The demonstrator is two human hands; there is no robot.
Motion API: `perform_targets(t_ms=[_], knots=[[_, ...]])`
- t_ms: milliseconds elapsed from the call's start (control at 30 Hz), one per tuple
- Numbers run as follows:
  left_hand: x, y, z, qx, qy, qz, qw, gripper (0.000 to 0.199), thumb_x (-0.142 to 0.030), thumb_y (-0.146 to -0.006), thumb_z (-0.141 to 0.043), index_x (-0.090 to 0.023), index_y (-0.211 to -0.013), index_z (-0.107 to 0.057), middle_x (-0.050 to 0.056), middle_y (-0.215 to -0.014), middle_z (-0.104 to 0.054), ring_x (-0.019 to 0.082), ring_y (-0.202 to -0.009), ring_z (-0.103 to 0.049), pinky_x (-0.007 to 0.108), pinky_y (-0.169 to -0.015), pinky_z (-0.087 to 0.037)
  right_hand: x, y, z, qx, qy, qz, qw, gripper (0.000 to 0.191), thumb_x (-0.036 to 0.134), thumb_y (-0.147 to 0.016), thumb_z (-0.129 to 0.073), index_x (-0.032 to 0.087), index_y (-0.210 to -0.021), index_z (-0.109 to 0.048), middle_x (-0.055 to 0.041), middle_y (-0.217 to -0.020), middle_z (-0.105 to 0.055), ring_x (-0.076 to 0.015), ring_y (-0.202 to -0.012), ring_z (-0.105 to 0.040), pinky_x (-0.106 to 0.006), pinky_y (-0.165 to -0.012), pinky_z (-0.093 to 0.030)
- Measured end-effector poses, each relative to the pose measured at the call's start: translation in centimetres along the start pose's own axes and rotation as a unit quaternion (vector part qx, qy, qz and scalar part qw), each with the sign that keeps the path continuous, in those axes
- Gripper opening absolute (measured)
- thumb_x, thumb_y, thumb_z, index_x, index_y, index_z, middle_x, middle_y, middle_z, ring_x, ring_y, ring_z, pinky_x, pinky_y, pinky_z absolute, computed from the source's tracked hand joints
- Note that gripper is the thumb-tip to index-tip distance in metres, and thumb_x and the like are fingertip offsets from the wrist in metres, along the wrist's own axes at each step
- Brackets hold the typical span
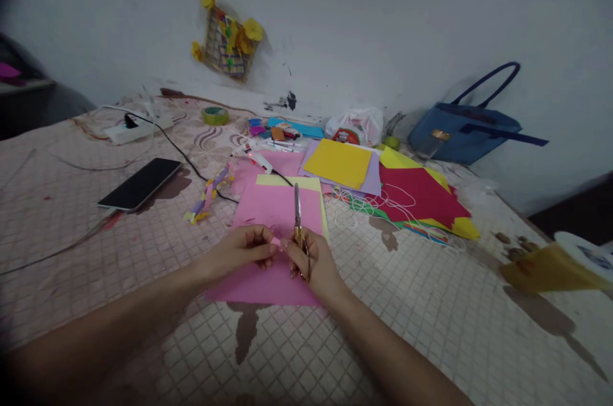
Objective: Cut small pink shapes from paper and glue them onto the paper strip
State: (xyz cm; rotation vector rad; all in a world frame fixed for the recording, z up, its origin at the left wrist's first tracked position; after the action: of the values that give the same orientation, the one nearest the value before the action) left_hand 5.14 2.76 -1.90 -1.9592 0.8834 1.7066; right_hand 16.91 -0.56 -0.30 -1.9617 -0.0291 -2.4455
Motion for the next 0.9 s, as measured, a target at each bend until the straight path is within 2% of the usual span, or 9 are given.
perform_targets(t_ms=[167, 267, 400, 633, 900], knots=[[0.1, 0.0, 0.3, -0.034, 0.043, 0.021, 0.998, 0.025, -0.033, -0.071, -0.065, -0.011, -0.074, -0.055, 0.001, -0.067, -0.058, 0.008, -0.056, -0.055, 0.023, -0.059, -0.044, 0.1, 0.0, -0.3, 0.023, -0.021, 0.0, 1.0, 0.028, 0.04, -0.079, -0.055, 0.018, -0.063, -0.047, 0.0058, -0.044, -0.045, -0.0075, -0.038, -0.042, -0.02, -0.039, -0.034], [-0.4, 0.1, 0.8, -0.054, 0.067, 0.017, 0.996, 0.023, -0.031, -0.071, -0.065, -0.011, -0.074, -0.054, 0.001, -0.066, -0.06, 0.008, -0.058, -0.055, 0.024, -0.06, -0.045, -0.1, 0.2, -0.6, 0.044, -0.053, -0.014, 0.998, 0.033, 0.045, -0.084, -0.047, 0.017, -0.067, -0.05, 0.006, -0.044, -0.043, -0.0066, -0.037, -0.039, -0.019, -0.039, -0.031], [-1.5, 0.1, 1.8, -0.049, 0.097, 0.01, 0.994, 0.019, -0.026, -0.071, -0.066, -0.01, -0.073, -0.055, 0.004, -0.07, -0.064, 0.01, -0.064, -0.06, 0.024, -0.064, -0.046, -0.6, 0.4, -0.8, 0.094, -0.079, -0.04, 0.992, 0.039, 0.048, -0.088, -0.038, 0.016, -0.074, -0.054, 0.0051, -0.045, -0.042, -0.0066, -0.039, -0.038, -0.019, -0.04, -0.03], [-2.3, 0.0, 3.5, -0.028, 0.114, 0.014, 0.993, 0.015, -0.021, -0.074, -0.064, -0.009, -0.076, -0.056, 0.011, -0.081, -0.068, 0.014, -0.074, -0.065, 0.027, -0.073, -0.049, -0.9, 0.8, -0.8, 0.154, -0.019, -0.063, 0.986, 0.037, 0.048, -0.086, -0.043, 0.015, -0.072, -0.052, 0.0057, -0.048, -0.041, -0.0059, -0.039, -0.036, -0.019, -0.039, -0.031], [-2.3, -0.3, 3.8, -0.022, 0.112, 0.004, 0.994, 0.014, -0.021, -0.075, -0.063, -0.009, -0.076, -0.056, 0.011, -0.079, -0.068, 0.014, -0.073, -0.065, 0.026, -0.073, -0.05, -0.6, 0.7, -0.5, 0.166, 0.036, -0.052, 0.984, 0.036, 0.048, -0.084, -0.046, 0.016, -0.068, -0.049, 0.007, -0.047, -0.038, -0.0058, -0.038, -0.034, -0.019, -0.037, -0.029]])
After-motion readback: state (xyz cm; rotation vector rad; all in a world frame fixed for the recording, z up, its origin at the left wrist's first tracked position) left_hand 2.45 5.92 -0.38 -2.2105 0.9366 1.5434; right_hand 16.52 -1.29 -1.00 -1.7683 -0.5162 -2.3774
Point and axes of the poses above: each hand's wrist, its own y-axis away from the middle knuckle, its own z-axis out of the back of the hand, x = y × z, the point moved 6 cm from there along -y, towards the middle knuckle
